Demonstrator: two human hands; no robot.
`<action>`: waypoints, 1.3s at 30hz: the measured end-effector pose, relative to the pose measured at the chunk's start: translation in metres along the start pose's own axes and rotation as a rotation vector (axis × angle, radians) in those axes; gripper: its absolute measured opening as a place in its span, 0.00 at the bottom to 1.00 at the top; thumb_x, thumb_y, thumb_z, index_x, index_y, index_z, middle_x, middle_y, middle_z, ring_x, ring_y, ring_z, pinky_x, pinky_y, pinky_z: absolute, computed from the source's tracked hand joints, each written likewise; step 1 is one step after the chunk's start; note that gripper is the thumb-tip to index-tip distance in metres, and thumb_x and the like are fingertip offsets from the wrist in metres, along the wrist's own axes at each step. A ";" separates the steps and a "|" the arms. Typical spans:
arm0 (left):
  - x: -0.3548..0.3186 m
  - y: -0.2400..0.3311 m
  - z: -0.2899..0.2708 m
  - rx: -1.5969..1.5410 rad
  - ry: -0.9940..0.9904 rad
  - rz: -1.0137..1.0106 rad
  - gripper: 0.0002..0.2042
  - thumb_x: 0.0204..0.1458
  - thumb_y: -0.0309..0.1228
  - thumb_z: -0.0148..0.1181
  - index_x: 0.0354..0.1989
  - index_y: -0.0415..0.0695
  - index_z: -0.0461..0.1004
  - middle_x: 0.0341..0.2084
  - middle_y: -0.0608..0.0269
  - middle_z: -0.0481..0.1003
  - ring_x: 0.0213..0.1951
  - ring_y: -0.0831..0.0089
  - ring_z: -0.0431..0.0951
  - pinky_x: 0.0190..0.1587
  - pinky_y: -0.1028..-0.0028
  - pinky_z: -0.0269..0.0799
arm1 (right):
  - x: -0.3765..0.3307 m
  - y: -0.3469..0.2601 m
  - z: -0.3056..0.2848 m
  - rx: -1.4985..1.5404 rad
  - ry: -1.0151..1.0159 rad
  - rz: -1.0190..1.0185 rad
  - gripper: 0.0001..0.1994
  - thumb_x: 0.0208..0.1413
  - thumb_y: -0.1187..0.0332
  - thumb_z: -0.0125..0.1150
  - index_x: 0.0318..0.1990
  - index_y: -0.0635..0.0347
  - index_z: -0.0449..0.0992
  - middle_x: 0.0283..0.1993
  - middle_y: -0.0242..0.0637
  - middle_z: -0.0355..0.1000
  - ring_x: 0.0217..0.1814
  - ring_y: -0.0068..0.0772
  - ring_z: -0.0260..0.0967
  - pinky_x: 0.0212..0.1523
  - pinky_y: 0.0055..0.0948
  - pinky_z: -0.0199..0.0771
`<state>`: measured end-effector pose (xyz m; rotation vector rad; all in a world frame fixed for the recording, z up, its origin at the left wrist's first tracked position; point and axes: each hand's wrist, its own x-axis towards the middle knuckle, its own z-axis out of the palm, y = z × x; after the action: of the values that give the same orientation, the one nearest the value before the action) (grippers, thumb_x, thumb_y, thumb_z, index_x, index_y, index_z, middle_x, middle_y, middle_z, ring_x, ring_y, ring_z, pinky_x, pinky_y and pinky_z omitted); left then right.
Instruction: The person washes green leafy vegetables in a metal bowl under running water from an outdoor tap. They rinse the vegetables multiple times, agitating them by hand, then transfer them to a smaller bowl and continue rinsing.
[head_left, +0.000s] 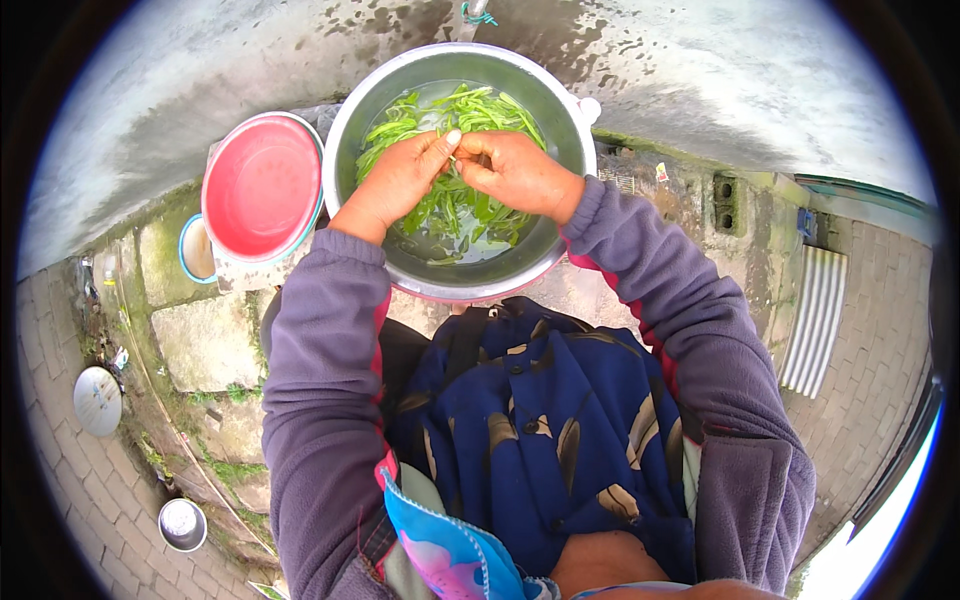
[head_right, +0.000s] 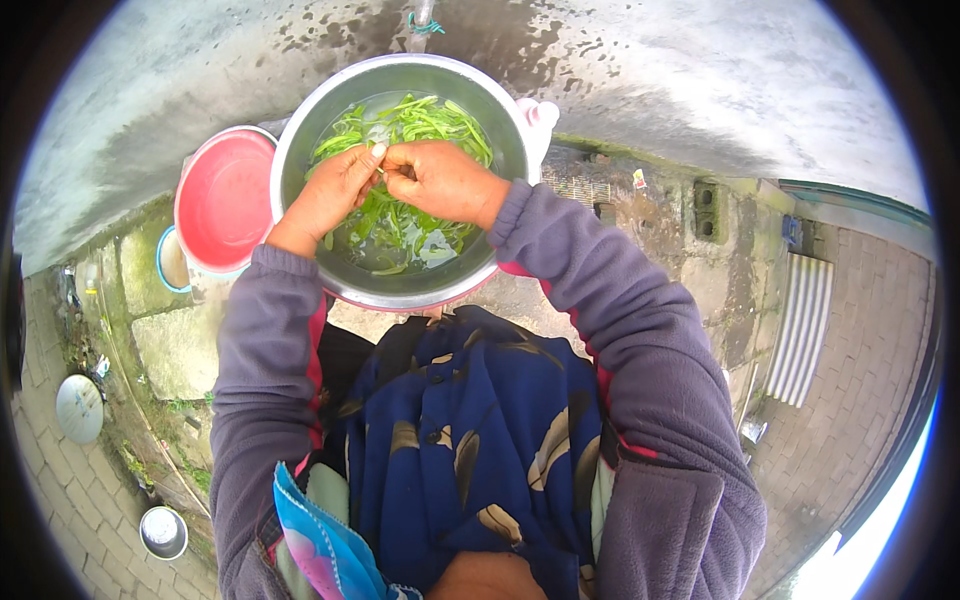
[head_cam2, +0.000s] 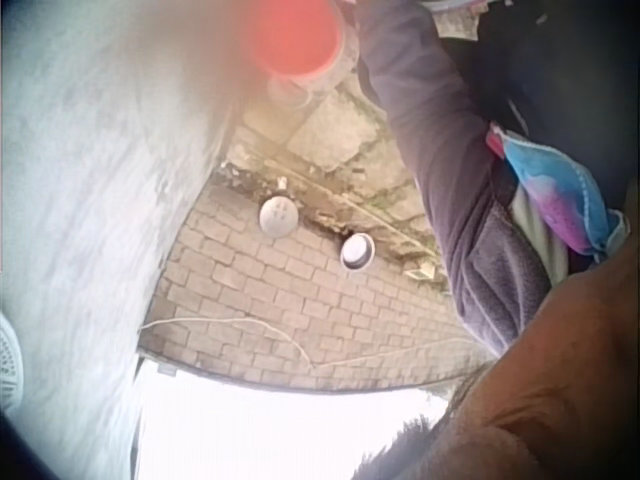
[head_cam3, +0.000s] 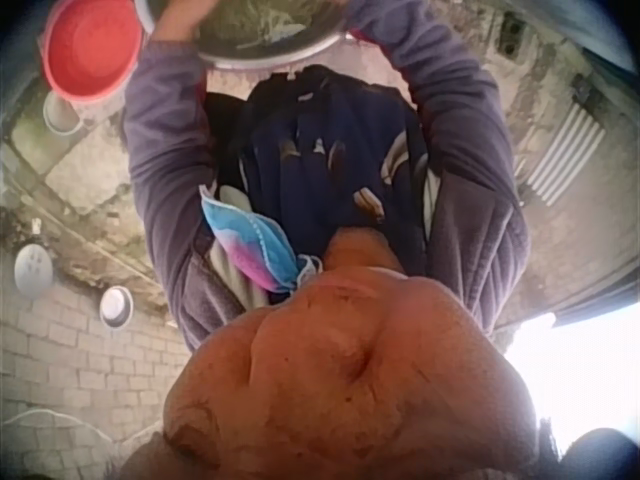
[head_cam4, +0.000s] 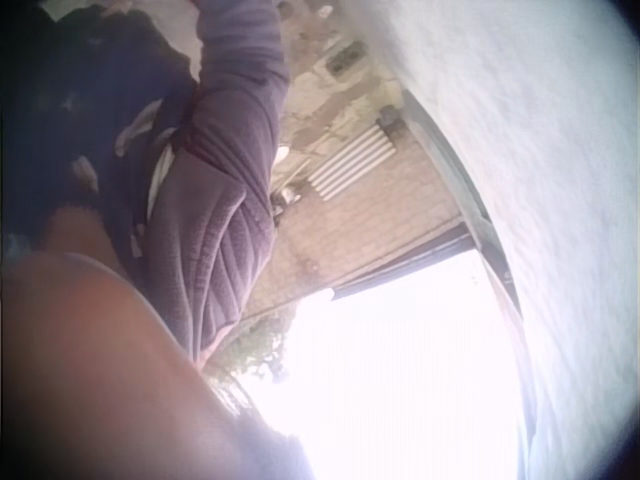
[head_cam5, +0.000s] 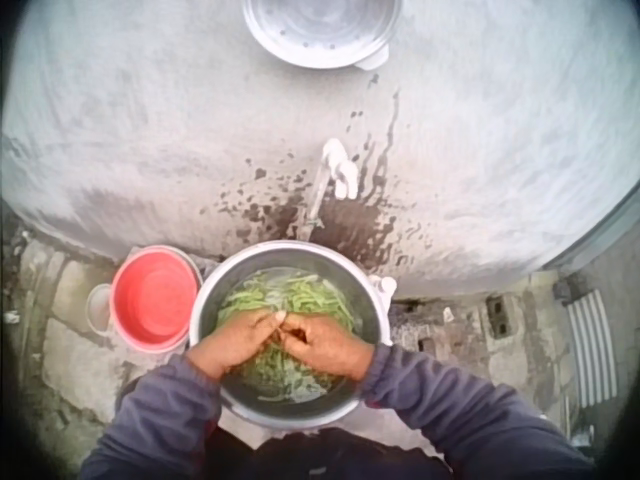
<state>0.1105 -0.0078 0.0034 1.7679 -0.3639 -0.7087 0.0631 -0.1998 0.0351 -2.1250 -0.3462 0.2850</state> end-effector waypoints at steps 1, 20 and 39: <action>0.000 0.001 -0.001 -0.064 -0.001 -0.023 0.22 0.64 0.46 0.49 0.33 0.36 0.73 0.23 0.52 0.71 0.28 0.62 0.71 0.36 0.66 0.67 | 0.001 -0.001 0.001 0.031 -0.007 0.016 0.07 0.56 0.67 0.56 0.35 0.61 0.73 0.28 0.42 0.73 0.28 0.38 0.71 0.34 0.36 0.72; -0.016 -0.009 -0.050 0.265 0.099 0.081 0.21 0.54 0.31 0.62 0.57 0.42 0.72 0.40 0.57 0.77 0.37 0.67 0.77 0.43 0.69 0.74 | -0.010 0.015 0.075 -0.604 -0.536 -0.121 0.07 0.54 0.65 0.56 0.35 0.57 0.77 0.36 0.43 0.73 0.38 0.52 0.74 0.38 0.47 0.74; -0.010 -0.007 -0.016 -0.094 -0.154 0.066 0.14 0.67 0.41 0.45 0.38 0.44 0.72 0.30 0.69 0.71 0.33 0.79 0.70 0.35 0.75 0.70 | 0.009 0.001 -0.004 -0.247 0.211 -0.096 0.10 0.60 0.70 0.55 0.48 0.63 0.72 0.40 0.43 0.76 0.38 0.42 0.74 0.43 0.37 0.75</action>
<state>0.1120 0.0122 0.0021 1.6106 -0.4834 -0.8044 0.0729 -0.2004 0.0355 -2.3463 -0.3739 -0.0408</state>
